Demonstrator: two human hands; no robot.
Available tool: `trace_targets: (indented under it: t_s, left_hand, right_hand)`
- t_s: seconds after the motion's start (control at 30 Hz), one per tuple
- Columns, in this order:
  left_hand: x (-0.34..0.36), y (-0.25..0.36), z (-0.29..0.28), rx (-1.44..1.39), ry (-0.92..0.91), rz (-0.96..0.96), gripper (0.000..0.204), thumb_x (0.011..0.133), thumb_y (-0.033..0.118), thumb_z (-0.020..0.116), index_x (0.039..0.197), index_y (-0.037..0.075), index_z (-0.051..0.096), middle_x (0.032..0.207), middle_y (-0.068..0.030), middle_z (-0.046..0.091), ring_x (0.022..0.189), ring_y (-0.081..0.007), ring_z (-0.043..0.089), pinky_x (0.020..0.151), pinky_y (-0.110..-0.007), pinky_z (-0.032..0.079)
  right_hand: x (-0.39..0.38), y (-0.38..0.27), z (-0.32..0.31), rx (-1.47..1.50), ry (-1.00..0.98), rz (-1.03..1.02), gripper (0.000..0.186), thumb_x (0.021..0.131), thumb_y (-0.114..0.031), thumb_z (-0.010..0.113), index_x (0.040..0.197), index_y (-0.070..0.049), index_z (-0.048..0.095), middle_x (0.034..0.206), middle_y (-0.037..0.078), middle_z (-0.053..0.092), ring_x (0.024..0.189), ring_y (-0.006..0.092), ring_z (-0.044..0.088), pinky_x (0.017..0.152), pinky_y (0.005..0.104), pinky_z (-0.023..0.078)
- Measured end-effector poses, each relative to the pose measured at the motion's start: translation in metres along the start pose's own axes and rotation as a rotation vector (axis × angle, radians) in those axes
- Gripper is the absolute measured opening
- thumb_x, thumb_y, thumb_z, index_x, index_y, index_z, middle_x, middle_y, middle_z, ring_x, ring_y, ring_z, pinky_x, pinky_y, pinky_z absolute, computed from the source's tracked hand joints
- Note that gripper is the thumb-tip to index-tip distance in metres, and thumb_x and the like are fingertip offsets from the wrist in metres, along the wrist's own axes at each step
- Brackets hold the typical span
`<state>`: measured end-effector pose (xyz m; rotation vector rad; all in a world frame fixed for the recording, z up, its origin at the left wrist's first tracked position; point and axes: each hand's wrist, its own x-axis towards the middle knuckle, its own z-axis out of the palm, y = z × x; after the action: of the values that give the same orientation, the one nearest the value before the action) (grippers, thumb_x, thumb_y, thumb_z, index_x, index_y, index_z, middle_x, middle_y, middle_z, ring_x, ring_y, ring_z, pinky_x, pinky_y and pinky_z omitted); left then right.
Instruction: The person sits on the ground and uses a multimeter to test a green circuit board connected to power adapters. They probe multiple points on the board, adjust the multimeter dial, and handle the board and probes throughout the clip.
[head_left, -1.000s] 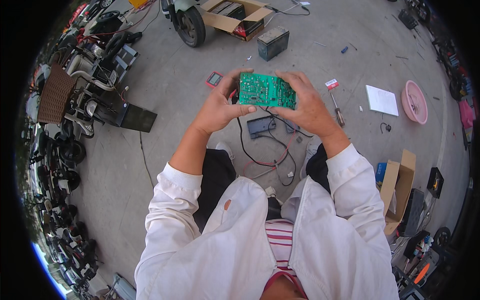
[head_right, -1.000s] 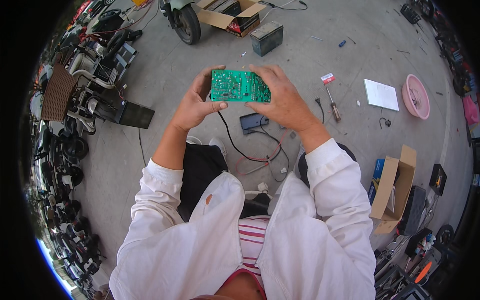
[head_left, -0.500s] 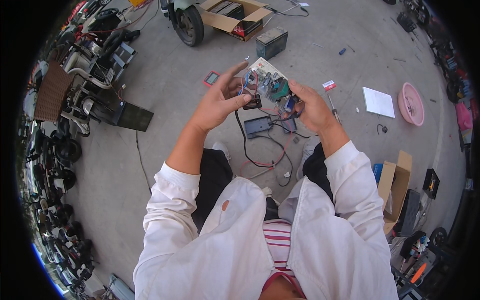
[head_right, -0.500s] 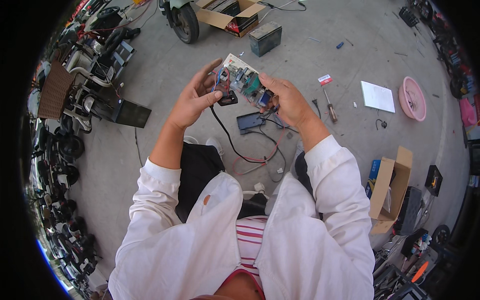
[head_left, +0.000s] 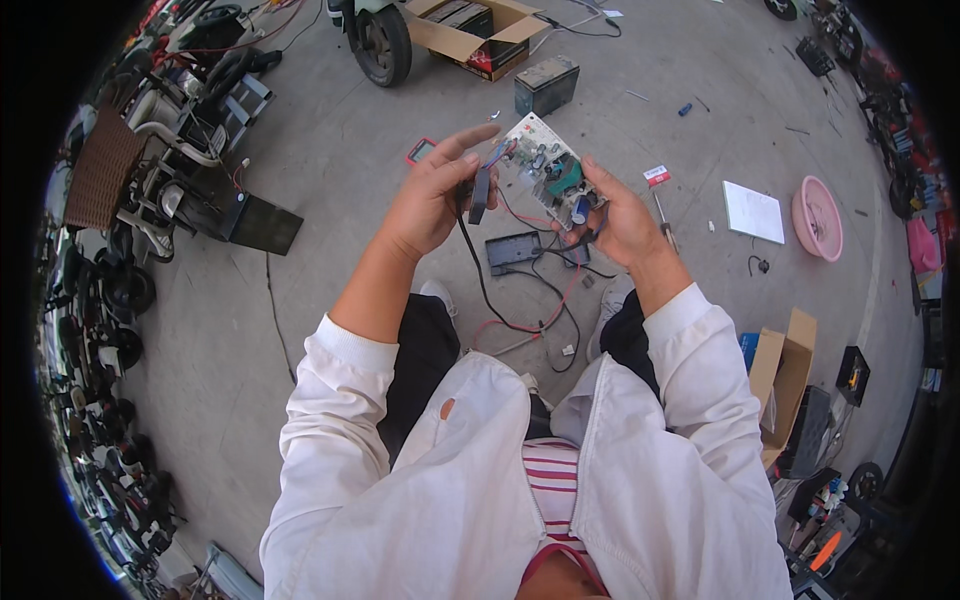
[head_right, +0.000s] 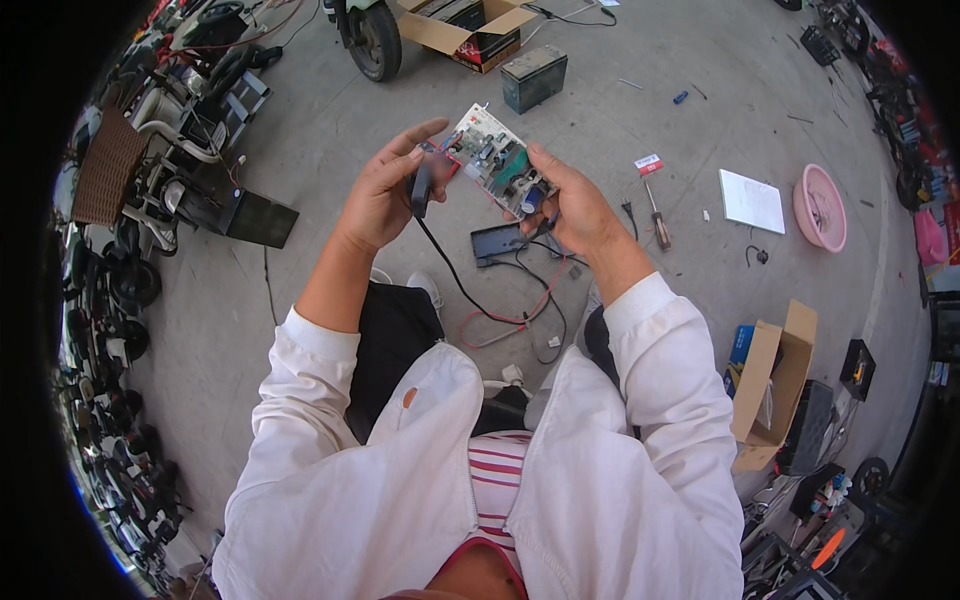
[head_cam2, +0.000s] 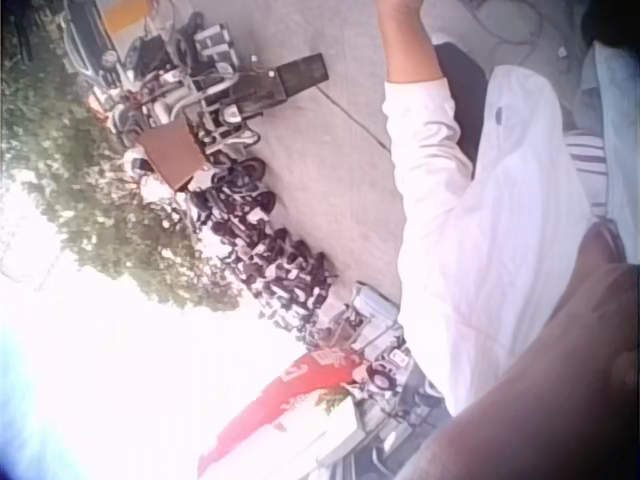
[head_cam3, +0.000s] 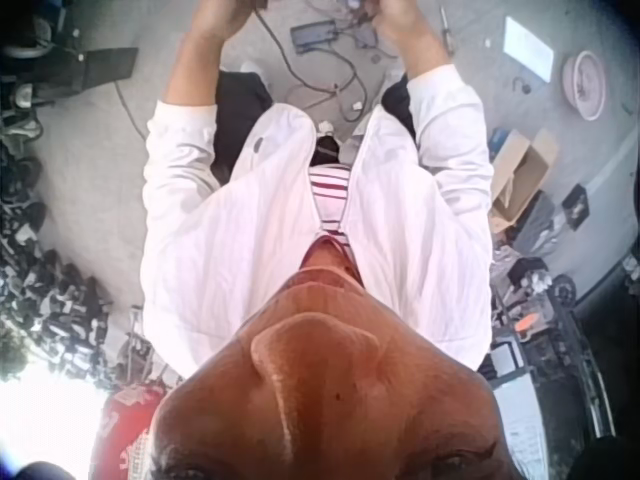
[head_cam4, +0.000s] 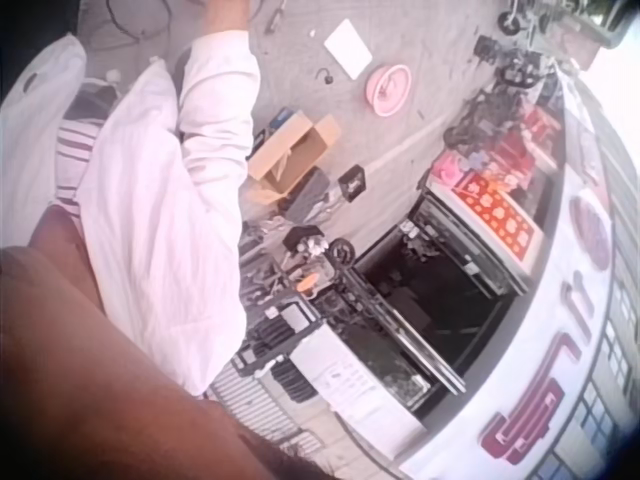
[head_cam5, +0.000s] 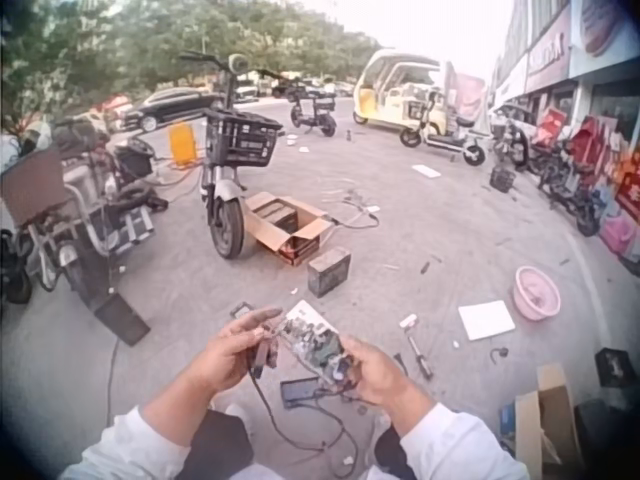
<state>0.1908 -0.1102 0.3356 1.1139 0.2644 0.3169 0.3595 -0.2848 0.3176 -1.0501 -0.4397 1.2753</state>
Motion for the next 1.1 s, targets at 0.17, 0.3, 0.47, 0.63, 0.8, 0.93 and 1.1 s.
trace_targets:
  t_s: [0.17,0.3,0.47,0.63,0.8,0.93,1.1]
  left_hand:
    - [-0.001,0.003,0.002,-0.116,0.055,-0.045,0.059,0.091,0.033,0.056,0.135,-0.003,0.040,0.081,-0.0059,0.059,0.073,-0.0165,0.056,0.070,-0.028,0.047]
    - [0.000,-0.002,0.001,0.010,0.068,0.004,0.066,0.084,0.040,0.063,0.131,-0.002,0.044,0.083,-0.0032,0.056,0.077,-0.0151,0.054,0.074,-0.026,0.044]
    - [-0.001,0.000,0.003,0.094,0.016,0.039,0.069,0.077,0.041,0.069,0.127,-0.001,0.046,0.085,-0.0017,0.053,0.080,-0.0141,0.051,0.075,-0.025,0.041]
    - [-0.002,0.005,-0.002,-0.044,-0.036,-0.004,0.061,0.076,0.031,0.064,0.124,-0.002,0.046,0.085,-0.0044,0.055,0.078,-0.0165,0.052,0.074,-0.026,0.041]
    - [-0.004,0.006,-0.002,-0.081,-0.080,0.004,0.058,0.076,0.028,0.061,0.122,-0.003,0.047,0.083,-0.0076,0.057,0.077,-0.0189,0.054,0.074,-0.028,0.042]
    - [-0.004,0.006,-0.005,-0.084,-0.119,-0.005,0.058,0.076,0.028,0.061,0.122,-0.003,0.047,0.083,-0.0084,0.058,0.078,-0.0195,0.055,0.073,-0.028,0.044]
    - [-0.007,0.010,-0.004,-0.112,-0.106,-0.010,0.063,0.080,0.036,0.064,0.126,-0.002,0.045,0.090,-0.0091,0.059,0.081,-0.0179,0.058,0.072,-0.027,0.047]
  right_hand:
    - [0.002,0.001,-0.002,0.006,-0.036,0.015,0.045,0.096,-0.046,0.044,0.109,-0.006,0.060,0.087,0.007,0.068,0.070,0.0172,0.066,0.048,0.0268,0.048]
    - [0.002,0.001,0.000,-0.007,-0.006,0.024,0.045,0.096,-0.047,0.044,0.109,-0.006,0.060,0.086,0.007,0.068,0.068,0.0177,0.066,0.047,0.0271,0.047]
    - [0.003,0.002,-0.005,0.019,-0.044,0.029,0.046,0.097,-0.046,0.042,0.110,-0.005,0.059,0.084,0.009,0.067,0.064,0.0190,0.065,0.045,0.0277,0.047]
    - [0.002,0.001,-0.005,0.042,-0.112,0.090,0.053,0.099,-0.047,0.033,0.113,-0.002,0.057,0.080,0.013,0.066,0.058,0.0208,0.063,0.041,0.0285,0.046]
    - [0.003,0.002,-0.007,0.065,-0.166,0.098,0.054,0.099,-0.048,0.033,0.112,-0.002,0.057,0.081,0.014,0.067,0.058,0.0202,0.065,0.038,0.0258,0.047]
    - [0.002,0.002,-0.006,0.071,-0.185,0.102,0.053,0.099,-0.048,0.034,0.111,-0.002,0.058,0.081,0.013,0.068,0.059,0.0199,0.067,0.039,0.0255,0.048]
    - [0.002,0.002,-0.004,0.066,-0.162,0.087,0.054,0.098,-0.048,0.034,0.111,-0.002,0.058,0.081,0.013,0.068,0.059,0.0203,0.067,0.039,0.0252,0.048]
